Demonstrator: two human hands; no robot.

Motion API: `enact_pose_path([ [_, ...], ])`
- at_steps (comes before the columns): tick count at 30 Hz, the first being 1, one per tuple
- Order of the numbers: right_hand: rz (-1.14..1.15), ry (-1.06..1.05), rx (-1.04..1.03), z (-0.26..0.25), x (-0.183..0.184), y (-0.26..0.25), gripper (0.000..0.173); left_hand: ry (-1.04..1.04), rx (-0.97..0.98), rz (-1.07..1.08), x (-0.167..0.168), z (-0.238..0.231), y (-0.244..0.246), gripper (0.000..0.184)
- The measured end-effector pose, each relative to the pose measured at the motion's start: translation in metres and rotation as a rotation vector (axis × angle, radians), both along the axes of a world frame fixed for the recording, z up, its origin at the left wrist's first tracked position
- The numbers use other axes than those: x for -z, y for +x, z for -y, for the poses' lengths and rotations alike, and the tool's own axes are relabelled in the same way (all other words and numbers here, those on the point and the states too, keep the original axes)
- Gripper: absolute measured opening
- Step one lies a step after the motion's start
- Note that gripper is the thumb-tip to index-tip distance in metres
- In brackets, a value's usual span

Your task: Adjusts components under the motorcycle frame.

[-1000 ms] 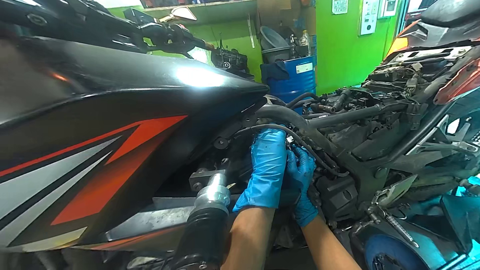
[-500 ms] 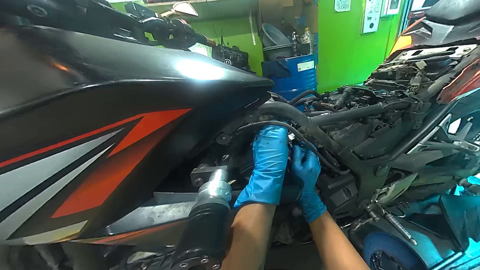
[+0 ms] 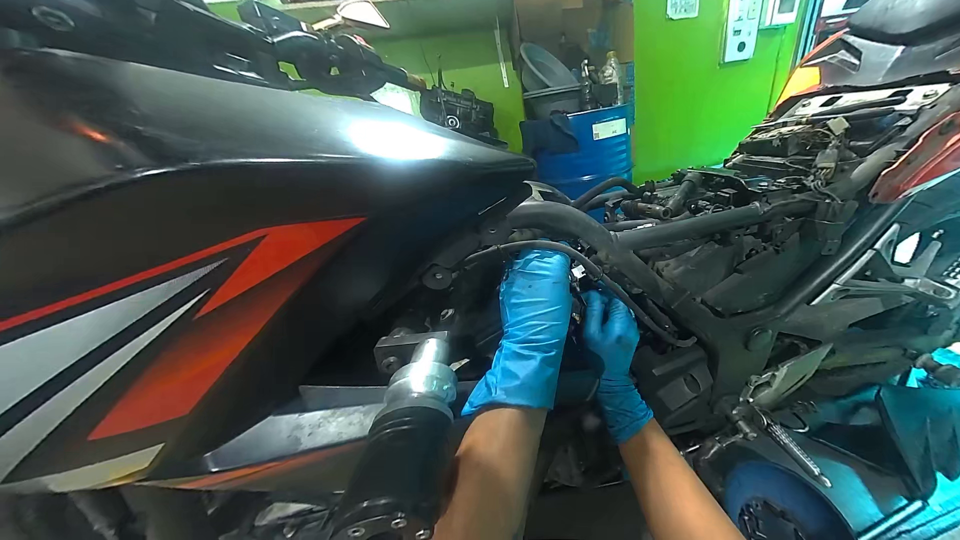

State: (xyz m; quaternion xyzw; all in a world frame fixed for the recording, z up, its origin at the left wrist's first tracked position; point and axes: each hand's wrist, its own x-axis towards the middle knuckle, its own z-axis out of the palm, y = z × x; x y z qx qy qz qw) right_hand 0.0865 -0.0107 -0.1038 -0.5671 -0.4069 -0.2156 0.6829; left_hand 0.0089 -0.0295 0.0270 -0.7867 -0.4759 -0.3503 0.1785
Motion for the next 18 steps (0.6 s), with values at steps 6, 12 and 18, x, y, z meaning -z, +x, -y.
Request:
enact_pose_path([
  [6,-0.087,-0.078,-0.107,0.0027,-0.0044,0.0001,0.032,0.002,0.002,0.0,-0.0011,-0.0006,0.001,0.021],
  [12,-0.081,-0.022,-0.126,0.0016,-0.0096,0.0017,0.033,-0.001,0.0,0.006,-0.0011,-0.0004,0.0007,0.021],
  [18,-0.075,-0.071,-0.074,0.0054,-0.0053,-0.0002,0.028,-0.004,-0.002,0.004,-0.0005,-0.0013,0.0014,0.021],
])
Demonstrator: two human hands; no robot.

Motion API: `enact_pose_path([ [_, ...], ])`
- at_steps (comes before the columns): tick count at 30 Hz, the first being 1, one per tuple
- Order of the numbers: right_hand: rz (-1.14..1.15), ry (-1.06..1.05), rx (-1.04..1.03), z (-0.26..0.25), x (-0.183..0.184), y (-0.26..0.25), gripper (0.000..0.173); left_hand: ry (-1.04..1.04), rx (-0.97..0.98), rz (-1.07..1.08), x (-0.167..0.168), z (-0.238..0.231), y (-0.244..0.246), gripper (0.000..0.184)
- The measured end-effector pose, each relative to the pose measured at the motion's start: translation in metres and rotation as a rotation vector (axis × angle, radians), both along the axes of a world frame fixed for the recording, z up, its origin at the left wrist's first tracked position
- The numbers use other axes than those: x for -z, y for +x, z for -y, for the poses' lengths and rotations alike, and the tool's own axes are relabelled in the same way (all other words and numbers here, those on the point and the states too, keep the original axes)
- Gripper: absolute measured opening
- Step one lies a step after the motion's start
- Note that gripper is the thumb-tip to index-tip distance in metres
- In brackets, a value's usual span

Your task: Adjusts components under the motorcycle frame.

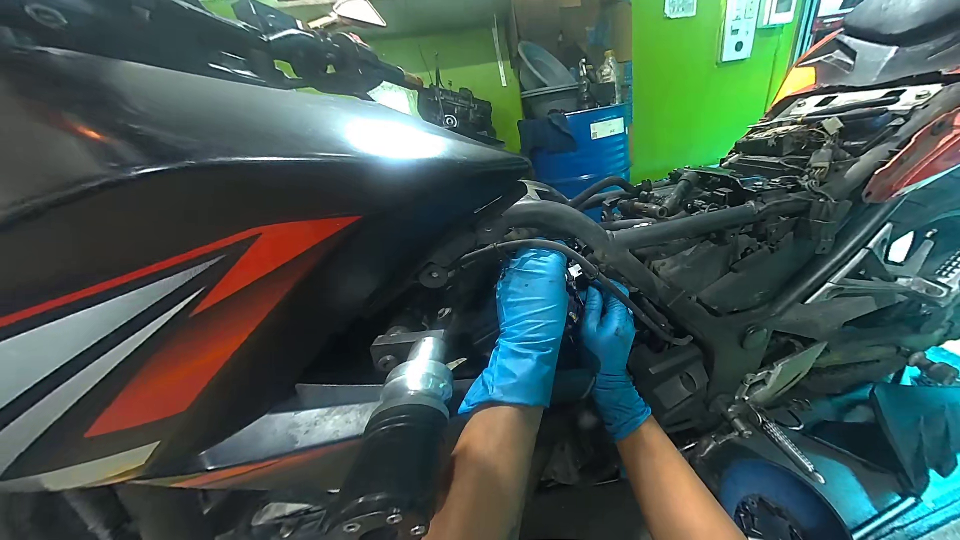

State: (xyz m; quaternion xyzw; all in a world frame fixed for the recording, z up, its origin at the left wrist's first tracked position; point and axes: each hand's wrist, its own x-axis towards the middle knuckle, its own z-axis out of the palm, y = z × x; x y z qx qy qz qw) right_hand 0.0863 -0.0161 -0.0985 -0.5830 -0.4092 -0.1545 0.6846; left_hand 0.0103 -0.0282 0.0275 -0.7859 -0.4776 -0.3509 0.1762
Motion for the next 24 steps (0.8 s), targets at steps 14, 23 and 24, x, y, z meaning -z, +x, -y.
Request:
enact_pose_path([
  [14,-0.087,-0.067,-0.068,0.003,-0.009,0.0,0.033,-0.05,-0.006,-0.005,-0.003,0.003,0.0,0.021],
  [23,-0.057,0.001,-0.029,0.001,-0.013,0.0,0.031,0.022,0.074,0.002,0.005,0.008,-0.008,0.021],
  [24,-0.062,-0.001,-0.037,0.0,-0.013,0.0,0.033,0.032,0.078,0.008,0.004,0.008,-0.008,0.02],
])
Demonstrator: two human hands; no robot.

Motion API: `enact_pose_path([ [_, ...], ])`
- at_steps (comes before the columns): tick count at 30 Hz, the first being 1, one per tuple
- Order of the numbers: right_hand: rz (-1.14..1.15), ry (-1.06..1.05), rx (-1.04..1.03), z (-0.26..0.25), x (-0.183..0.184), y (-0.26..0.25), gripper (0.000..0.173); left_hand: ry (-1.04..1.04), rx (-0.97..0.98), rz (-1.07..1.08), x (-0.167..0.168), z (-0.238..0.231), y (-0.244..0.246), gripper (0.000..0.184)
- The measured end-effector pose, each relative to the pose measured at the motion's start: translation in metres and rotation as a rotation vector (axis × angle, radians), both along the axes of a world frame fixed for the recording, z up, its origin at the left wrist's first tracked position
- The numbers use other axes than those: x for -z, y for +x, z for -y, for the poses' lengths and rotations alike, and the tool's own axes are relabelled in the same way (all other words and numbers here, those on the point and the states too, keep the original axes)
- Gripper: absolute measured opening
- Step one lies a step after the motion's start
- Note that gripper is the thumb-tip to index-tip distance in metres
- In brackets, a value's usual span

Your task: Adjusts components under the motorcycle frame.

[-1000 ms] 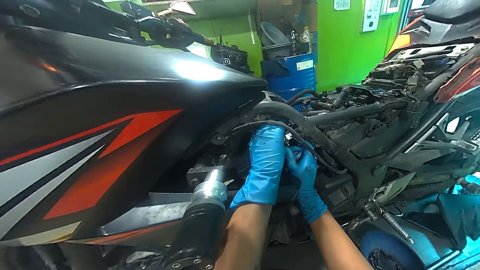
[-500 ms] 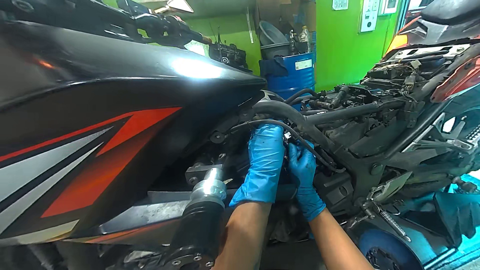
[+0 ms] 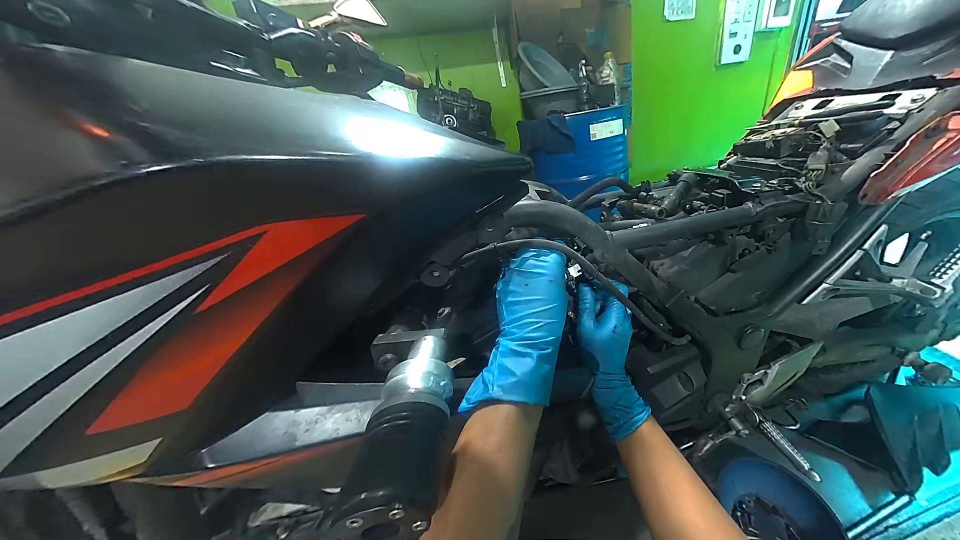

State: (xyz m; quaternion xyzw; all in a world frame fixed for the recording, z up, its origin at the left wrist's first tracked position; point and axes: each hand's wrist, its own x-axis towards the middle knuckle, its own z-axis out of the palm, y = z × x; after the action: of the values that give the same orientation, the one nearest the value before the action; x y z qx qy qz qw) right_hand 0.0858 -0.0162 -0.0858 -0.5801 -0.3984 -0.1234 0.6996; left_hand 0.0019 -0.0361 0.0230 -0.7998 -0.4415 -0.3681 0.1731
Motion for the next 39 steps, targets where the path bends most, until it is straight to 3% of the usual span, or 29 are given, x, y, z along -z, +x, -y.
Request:
enact_pose_path([
  [2,-0.038,-0.007,-0.041,-0.001,0.001,0.001,0.04,0.011,0.003,0.002,0.0,-0.001,0.001,0.017],
  [6,0.003,-0.034,0.005,0.001,0.0,0.003,0.034,-0.016,-0.006,-0.002,0.001,0.0,0.001,0.02],
  [10,-0.071,-0.105,-0.064,0.005,-0.006,0.003,0.048,-0.015,-0.009,0.014,0.0,-0.004,0.003,0.019],
  [13,-0.092,-0.122,-0.053,0.008,-0.01,0.002,0.033,-0.035,-0.015,0.018,-0.001,-0.004,0.004,0.021],
  [16,-0.041,-0.115,-0.157,0.012,-0.002,0.005,0.031,-0.078,-0.036,0.0,-0.005,-0.004,0.005,0.021],
  [19,0.027,-0.087,-0.277,0.02,0.015,0.005,0.046,-0.108,-0.022,0.005,-0.005,-0.002,0.004,0.022],
  [21,0.067,-0.054,-0.268,0.021,0.024,0.003,0.042,-0.112,0.0,0.013,-0.002,0.002,0.0,0.022],
  [26,0.056,-0.235,-0.178,0.028,0.008,0.005,0.031,-0.121,-0.058,-0.01,-0.006,-0.001,0.003,0.021],
  [29,0.077,-0.391,-0.15,0.022,0.001,0.007,0.046,-0.075,-0.05,-0.013,-0.003,-0.006,0.004,0.022],
  [35,-0.114,-0.164,-0.354,0.016,0.002,0.013,0.017,-0.014,-0.059,-0.02,0.0,-0.009,0.004,0.02],
  [39,-0.173,-0.303,-0.524,0.032,-0.004,0.023,0.019,0.014,-0.049,-0.029,-0.001,-0.01,0.005,0.021],
])
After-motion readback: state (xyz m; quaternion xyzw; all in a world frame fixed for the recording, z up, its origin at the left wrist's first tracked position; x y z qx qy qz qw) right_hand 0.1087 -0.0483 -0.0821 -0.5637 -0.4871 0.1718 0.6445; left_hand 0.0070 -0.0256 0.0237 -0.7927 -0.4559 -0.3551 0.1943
